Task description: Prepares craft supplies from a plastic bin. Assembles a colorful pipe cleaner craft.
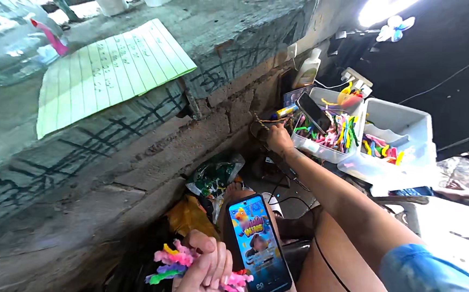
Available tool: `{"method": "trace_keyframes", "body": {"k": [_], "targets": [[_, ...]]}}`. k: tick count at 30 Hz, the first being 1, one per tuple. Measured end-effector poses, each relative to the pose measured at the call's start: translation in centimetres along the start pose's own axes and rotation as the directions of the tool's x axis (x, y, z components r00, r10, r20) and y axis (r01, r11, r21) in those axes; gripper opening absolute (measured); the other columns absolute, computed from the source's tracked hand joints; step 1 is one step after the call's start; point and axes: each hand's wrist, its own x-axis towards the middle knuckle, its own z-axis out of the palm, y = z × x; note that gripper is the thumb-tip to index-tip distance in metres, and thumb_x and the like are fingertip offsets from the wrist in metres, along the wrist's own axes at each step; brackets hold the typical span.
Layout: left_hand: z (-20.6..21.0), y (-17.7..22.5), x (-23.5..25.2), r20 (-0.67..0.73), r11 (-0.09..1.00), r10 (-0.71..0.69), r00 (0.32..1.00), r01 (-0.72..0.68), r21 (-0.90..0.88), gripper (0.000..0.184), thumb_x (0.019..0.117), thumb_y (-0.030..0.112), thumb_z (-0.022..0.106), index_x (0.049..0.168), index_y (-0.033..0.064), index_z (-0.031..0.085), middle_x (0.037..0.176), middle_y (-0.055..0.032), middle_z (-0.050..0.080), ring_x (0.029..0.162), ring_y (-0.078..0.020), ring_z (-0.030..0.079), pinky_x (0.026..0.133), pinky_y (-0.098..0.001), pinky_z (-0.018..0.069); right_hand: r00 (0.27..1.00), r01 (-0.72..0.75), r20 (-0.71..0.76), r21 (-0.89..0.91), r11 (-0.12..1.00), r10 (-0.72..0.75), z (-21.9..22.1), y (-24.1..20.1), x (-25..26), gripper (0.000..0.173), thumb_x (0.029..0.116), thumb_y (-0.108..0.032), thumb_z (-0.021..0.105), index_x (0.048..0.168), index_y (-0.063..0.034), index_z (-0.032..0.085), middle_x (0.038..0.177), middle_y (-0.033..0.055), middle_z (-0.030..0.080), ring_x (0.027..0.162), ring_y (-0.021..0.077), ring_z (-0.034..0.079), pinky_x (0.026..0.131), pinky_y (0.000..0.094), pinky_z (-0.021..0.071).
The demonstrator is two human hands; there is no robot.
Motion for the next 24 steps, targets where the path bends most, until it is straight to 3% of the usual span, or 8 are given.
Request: {"method": "trace_keyframes", "body": {"k": [3,5,7,9,13,15,19,24], "targets": [[0.1,0.0,0.0,0.000,1.000,-0.019,1.000,0.019,-0.001,0.013,0.0989,0.013,0.062,0.109,0.0092,0.069,0.067,0.0013,0.060,0.059,-0.0080,0.060,0.059,-0.0242,0.0523,0.995,-0.086,0.061,0.064,0.994,0.082,-0.8,0.5,0.5,0.029,0.0974,-0.010,0.059,0.122,0.0017,0.067,0.157,0.0253,0.038,0.125,0.0465,0.057,0.098,0.0624,0.0496],[0.3,-0.1,-0.1,-0.018,0.999,-0.040,0.999,0.041,0.025,0.014,0.0985,0.014,0.063,0.110,0.0097,0.069,0.066,0.0022,0.060,0.058,-0.0069,0.059,0.059,-0.0233,0.0521,0.997,-0.072,0.039,0.138,0.988,0.068,-1.0,0.5,-0.5,0.026,0.0977,-0.009,0.058,0.120,0.0012,0.068,0.154,0.0258,0.042,0.122,0.0461,0.058,0.096,0.0630,0.0505],[0.9,0.0,0.1,-0.055,0.992,-0.063,0.997,0.068,0.108,0.015,0.0992,0.017,0.064,0.111,0.0110,0.070,0.065,0.0036,0.059,0.057,-0.0046,0.058,0.058,-0.0214,0.0516,1.000,0.000,0.022,0.246,0.969,-0.005,-1.5,0.0,-2.7,0.025,0.1033,-0.013,0.053,0.116,0.0015,0.068,0.136,0.0261,0.056,0.117,0.0428,0.061,0.096,0.0617,0.0504],[1.6,0.0,0.3,-0.103,0.973,-0.053,0.993,0.074,0.217,0.017,0.0999,0.021,0.064,0.112,0.0113,0.071,0.065,0.0052,0.058,0.054,-0.0021,0.055,0.054,-0.0188,0.0499,0.992,0.074,0.060,0.406,0.911,-0.107,-2.8,-0.7,-6.3,0.031,0.1087,-0.019,0.046,0.113,0.0010,0.069,0.111,0.0198,0.068,0.097,0.0309,0.067,0.088,0.0512,0.0538],[3.6,-0.6,0.7,-0.187,0.936,-0.008,0.982,0.073,0.346,0.016,0.0986,0.025,0.067,0.105,0.0116,0.071,0.065,0.0084,0.055,0.049,0.0015,0.049,0.047,-0.0150,0.0464,0.926,0.241,0.041,0.700,0.672,-0.374,-6.1,-0.4,-16.6,0.032,0.1064,-0.020,0.041,0.099,-0.0058,0.069,0.084,-0.0037,0.065,0.073,0.0021,0.059,0.071,0.0227,0.0520],[4.5,-1.2,0.9,-0.162,0.923,0.009,0.987,0.054,0.381,0.014,0.0995,0.022,0.066,0.106,0.0107,0.070,0.073,0.0070,0.061,0.050,0.0029,0.049,0.047,-0.0136,0.0461,0.861,0.318,-0.011,0.790,0.523,-0.508,-7.4,-0.1,-21.6,0.031,0.1060,-0.019,0.041,0.095,-0.0101,0.068,0.083,-0.0094,0.064,0.073,-0.0019,0.057,0.069,0.0185,0.0498],[6.3,-2.9,0.7,-0.118,0.912,-0.003,0.993,0.051,0.407,0.020,0.1012,0.017,0.063,0.117,0.0049,0.066,0.101,-0.0007,0.071,0.055,0.0032,0.053,0.050,-0.0132,0.0473,0.683,0.344,-0.050,0.902,0.261,-0.728,-8.2,0.4,-28.0,0.036,0.1095,-0.034,0.043,0.094,-0.0129,0.068,0.091,-0.0070,0.064,0.085,-0.0017,0.058,0.076,0.0175,0.0493],[7.7,-3.6,-0.4,-0.036,0.933,-0.050,0.998,0.059,0.356,0.013,0.0997,0.018,0.066,0.108,0.0076,0.067,0.102,-0.0036,0.072,0.060,0.0018,0.058,0.053,-0.0138,0.0500,0.669,0.223,0.003,0.953,0.205,-0.743,-7.8,1.0,-31.7,0.035,0.1090,-0.030,0.045,0.091,-0.0094,0.067,0.089,-0.0052,0.063,0.085,-0.0010,0.058,0.077,0.0175,0.0485]]}}
